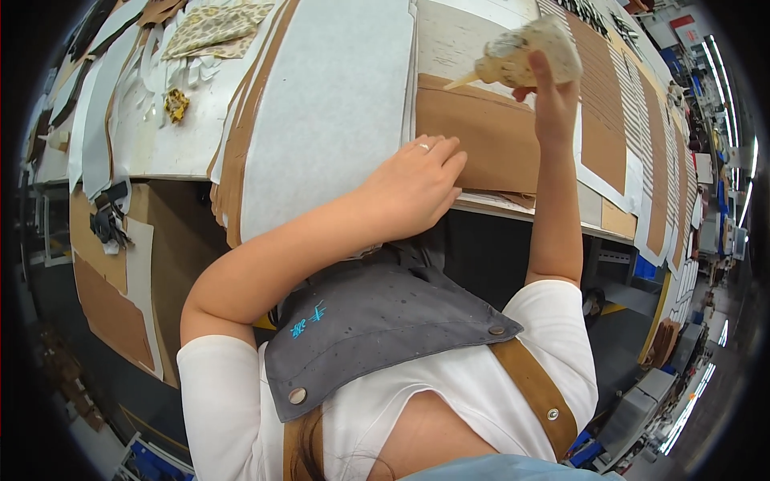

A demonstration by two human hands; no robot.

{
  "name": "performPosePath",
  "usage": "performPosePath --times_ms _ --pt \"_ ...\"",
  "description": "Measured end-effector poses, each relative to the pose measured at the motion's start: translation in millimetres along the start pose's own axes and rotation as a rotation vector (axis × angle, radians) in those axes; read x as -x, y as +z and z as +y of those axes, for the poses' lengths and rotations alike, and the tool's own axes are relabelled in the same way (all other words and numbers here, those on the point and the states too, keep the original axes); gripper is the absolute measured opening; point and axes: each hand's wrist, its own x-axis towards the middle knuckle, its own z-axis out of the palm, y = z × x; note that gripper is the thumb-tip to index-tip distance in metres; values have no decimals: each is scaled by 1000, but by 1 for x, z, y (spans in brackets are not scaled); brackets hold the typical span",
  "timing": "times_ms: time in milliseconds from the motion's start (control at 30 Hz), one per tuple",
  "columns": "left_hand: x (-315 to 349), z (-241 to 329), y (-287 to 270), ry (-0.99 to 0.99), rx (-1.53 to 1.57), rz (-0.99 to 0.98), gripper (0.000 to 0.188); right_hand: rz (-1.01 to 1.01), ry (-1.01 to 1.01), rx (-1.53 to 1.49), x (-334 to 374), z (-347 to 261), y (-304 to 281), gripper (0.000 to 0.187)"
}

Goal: Apply glue to leather pieces and assemble components at a workstation.

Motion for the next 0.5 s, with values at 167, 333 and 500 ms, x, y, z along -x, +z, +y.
performPosePath --times_ms 167,333,500 --pt "-20 -10 18 -45 -223 -16 41 0 -11 158 -6 12 8 35" --pt "-19 -11 12 -65 -166 -96 41 76 25 137 -9 3 -33 37" --pt "-43 3 16 71 -109 -162 29 36 482 759 8 -46 -113 51"
